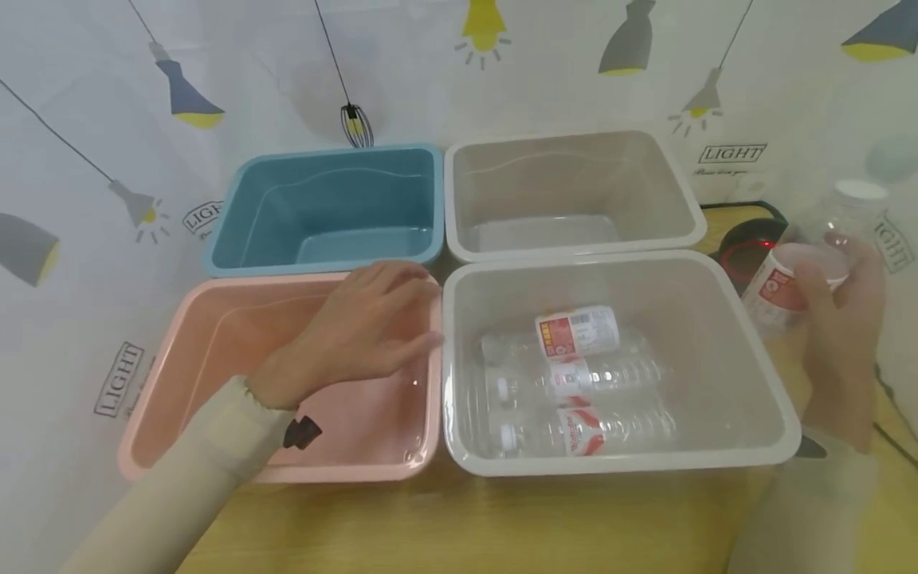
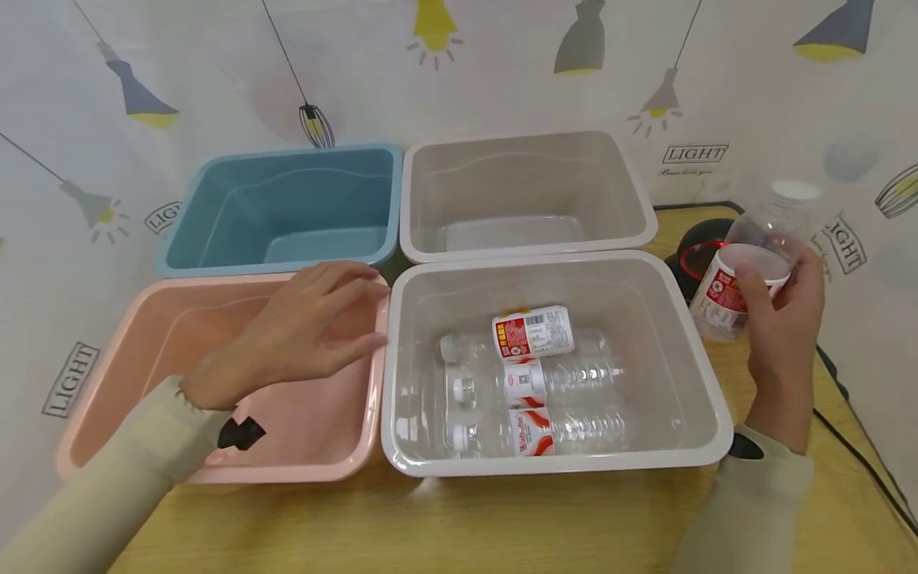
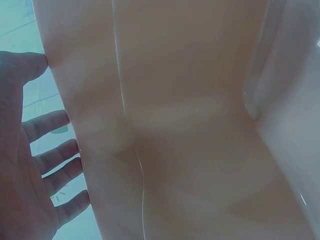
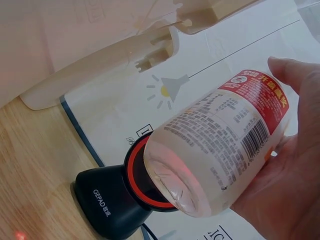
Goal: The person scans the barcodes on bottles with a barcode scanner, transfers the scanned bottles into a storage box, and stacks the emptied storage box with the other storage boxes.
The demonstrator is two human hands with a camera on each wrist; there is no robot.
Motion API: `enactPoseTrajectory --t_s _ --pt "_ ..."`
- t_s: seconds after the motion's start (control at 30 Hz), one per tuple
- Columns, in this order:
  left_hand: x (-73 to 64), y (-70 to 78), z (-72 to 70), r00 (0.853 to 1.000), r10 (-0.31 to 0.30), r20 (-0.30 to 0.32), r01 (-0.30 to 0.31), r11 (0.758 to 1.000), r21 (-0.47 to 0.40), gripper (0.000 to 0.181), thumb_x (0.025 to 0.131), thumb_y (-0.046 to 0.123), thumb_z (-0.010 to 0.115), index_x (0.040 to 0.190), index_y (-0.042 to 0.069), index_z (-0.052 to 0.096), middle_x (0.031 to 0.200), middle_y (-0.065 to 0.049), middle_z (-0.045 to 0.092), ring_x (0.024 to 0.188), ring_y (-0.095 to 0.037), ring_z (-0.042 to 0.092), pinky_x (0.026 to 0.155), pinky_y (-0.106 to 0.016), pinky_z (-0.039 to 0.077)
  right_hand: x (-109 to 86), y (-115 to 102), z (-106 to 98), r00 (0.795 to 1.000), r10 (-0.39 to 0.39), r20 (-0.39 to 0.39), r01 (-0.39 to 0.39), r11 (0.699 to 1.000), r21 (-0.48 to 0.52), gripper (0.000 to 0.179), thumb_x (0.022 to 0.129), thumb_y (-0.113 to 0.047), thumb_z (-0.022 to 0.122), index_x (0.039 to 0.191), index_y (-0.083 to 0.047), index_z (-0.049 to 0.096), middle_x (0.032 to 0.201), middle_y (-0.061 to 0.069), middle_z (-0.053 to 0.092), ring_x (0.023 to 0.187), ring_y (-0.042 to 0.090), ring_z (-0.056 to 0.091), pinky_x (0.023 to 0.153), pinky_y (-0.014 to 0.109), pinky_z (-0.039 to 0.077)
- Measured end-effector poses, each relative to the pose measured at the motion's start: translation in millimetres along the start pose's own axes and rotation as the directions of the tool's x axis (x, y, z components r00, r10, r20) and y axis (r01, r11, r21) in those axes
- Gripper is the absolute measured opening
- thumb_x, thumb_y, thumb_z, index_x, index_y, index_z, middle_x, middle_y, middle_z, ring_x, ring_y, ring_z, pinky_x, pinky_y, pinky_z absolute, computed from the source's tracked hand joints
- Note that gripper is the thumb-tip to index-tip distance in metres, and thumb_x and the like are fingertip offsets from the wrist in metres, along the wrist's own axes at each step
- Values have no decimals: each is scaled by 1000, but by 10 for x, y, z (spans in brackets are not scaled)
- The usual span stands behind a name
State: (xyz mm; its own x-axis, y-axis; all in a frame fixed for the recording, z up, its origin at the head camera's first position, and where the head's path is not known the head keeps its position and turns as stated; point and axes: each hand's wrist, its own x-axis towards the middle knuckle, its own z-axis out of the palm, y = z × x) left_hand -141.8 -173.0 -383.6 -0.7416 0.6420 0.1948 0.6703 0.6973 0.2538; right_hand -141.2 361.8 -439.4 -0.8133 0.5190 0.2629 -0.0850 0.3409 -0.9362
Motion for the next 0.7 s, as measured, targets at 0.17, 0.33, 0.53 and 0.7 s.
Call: enactPoseTrajectory --t_s 0.17,0.33,0.53,0.7 --pt "1 1 9 1000 5 -7 -5 1000 5 53 98 56 66 140 23 64 145 -2 58 139 -25 52 122 -52 43 -4 -6 0 1000 30 -6 -30 999 36 48 100 -12 59 148 -14 57 138 -11 60 137 8 51 116 8 35" --pt "5 4 9 1000 2 -7 -2 1000 5 53 98 56 66 140 23 64 145 -2 58 139 -25 52 122 -51 43 0 -13 8 999 46 -17 -45 999 26 43 100 -14 61 142 -20 62 136 -13 61 136 7 50 119 12 32" --pt "-11 13 -1 1000 -8 4 8 1000 9 53 98 57 65 140 24 64 144 -1 58 139 -24 52 121 -51 44 -26 -9 23 997 70 -18 -70 997 -33 43 99 -11 60 140 -22 58 133 -16 53 137 5 43 119 11 25" --pt "-12 9 1 1000 -7 -1 7 1000 9 53 98 57 65 140 24 64 144 -1 59 139 -24 52 121 -51 44 -34 -21 -9 988 156 -10 -156 988 -10 49 100 -14 59 146 -27 49 144 -13 44 142 6 36 122 17 22"
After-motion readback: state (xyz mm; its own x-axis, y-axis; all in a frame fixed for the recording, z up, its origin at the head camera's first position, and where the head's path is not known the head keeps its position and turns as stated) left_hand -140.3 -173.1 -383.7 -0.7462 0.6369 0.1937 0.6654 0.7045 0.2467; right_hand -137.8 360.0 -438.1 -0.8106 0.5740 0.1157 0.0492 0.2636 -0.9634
